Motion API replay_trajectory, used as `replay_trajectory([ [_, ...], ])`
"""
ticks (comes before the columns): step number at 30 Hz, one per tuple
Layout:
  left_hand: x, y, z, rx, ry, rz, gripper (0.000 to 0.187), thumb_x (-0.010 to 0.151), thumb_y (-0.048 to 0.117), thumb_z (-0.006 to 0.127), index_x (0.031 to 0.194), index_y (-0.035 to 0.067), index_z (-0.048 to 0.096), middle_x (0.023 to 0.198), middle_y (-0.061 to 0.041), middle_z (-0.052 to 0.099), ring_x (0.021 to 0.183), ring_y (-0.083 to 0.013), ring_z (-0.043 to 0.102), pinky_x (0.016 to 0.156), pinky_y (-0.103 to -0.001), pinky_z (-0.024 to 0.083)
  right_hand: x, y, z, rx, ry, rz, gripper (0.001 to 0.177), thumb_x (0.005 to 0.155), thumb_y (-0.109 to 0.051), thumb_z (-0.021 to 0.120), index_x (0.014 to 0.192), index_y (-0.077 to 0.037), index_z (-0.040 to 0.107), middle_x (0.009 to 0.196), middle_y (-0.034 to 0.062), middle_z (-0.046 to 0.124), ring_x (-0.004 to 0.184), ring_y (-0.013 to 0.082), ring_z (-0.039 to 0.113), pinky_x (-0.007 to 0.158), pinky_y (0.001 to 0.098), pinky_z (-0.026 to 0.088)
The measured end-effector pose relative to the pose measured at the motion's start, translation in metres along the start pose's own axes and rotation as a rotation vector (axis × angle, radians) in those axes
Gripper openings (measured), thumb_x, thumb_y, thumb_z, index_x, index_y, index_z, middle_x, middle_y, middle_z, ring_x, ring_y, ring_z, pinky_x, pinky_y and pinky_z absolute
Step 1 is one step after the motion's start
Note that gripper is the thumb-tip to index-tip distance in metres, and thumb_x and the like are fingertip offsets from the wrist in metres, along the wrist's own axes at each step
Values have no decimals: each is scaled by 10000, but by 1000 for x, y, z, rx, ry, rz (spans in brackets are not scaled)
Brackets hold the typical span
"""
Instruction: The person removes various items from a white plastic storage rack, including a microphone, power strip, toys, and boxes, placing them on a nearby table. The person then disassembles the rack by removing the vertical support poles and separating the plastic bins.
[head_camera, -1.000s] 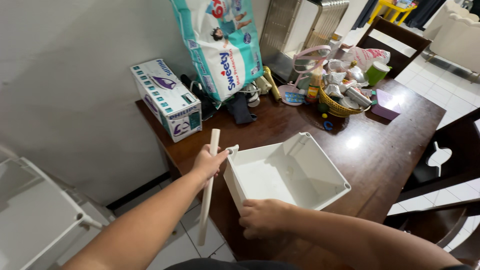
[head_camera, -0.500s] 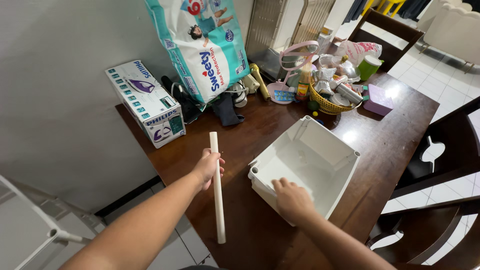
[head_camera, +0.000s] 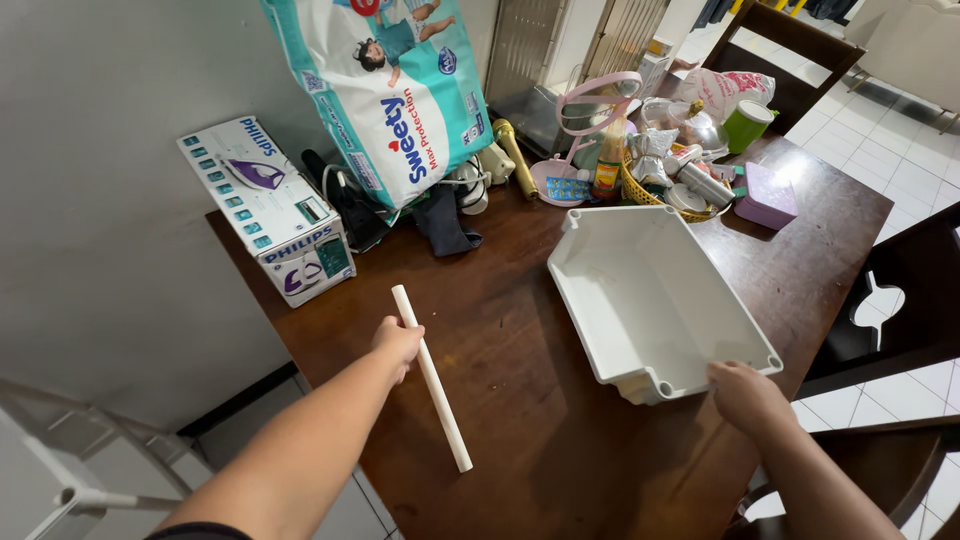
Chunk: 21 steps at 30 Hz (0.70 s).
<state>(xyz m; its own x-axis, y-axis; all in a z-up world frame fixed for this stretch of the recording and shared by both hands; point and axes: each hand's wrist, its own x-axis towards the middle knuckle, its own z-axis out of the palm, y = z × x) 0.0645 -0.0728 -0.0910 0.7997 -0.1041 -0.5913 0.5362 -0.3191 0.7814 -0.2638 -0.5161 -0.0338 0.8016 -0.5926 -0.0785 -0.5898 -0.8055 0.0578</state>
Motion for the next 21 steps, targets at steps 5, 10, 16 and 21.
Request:
replay_trajectory([
  [5, 17, 14, 12, 282, 44, 146, 354, 923, 239, 739, 1234, 94, 655, 1058, -89, 734, 913, -222, 715, 788, -378, 580, 23, 31, 23, 113, 136, 64, 249, 856, -164, 616, 1084, -152, 717, 1251, 79, 692, 1148, 331, 660, 979, 432, 538],
  [10, 27, 42, 20, 470, 91, 309, 515, 884, 236, 737, 1379, 221, 596, 1159, -53, 715, 1037, -244, 701, 909, -402, 566, 33, 43, 26, 153, 241, 106, 357, 867, -134, 594, 1194, -169, 733, 1325, 89, 680, 1175, 333, 664, 1027, 422, 529],
  [16, 10, 25, 19, 890, -57, 452, 800, 782, 149, 773, 1497, 262, 433, 1390, -44, 484, 1212, -300, 514, 982, -426, 492, 25, 15, 20, 277, 280, 368, 463, 907, -293, 662, 1352, -165, 647, 1481, 196, 539, 1231, 419, 594, 1028, 490, 483],
  [21, 29, 7, 0, 901, -83, 728, 643, 855, -18, 570, 1414, 298, 566, 1247, -41, 604, 1155, -304, 597, 987, -417, 507, 38, 21, 55, 276, 235, 292, 795, 799, -361, 748, 1453, 32, 523, 1462, 299, 512, 1414, 413, 454, 1120, 466, 407],
])
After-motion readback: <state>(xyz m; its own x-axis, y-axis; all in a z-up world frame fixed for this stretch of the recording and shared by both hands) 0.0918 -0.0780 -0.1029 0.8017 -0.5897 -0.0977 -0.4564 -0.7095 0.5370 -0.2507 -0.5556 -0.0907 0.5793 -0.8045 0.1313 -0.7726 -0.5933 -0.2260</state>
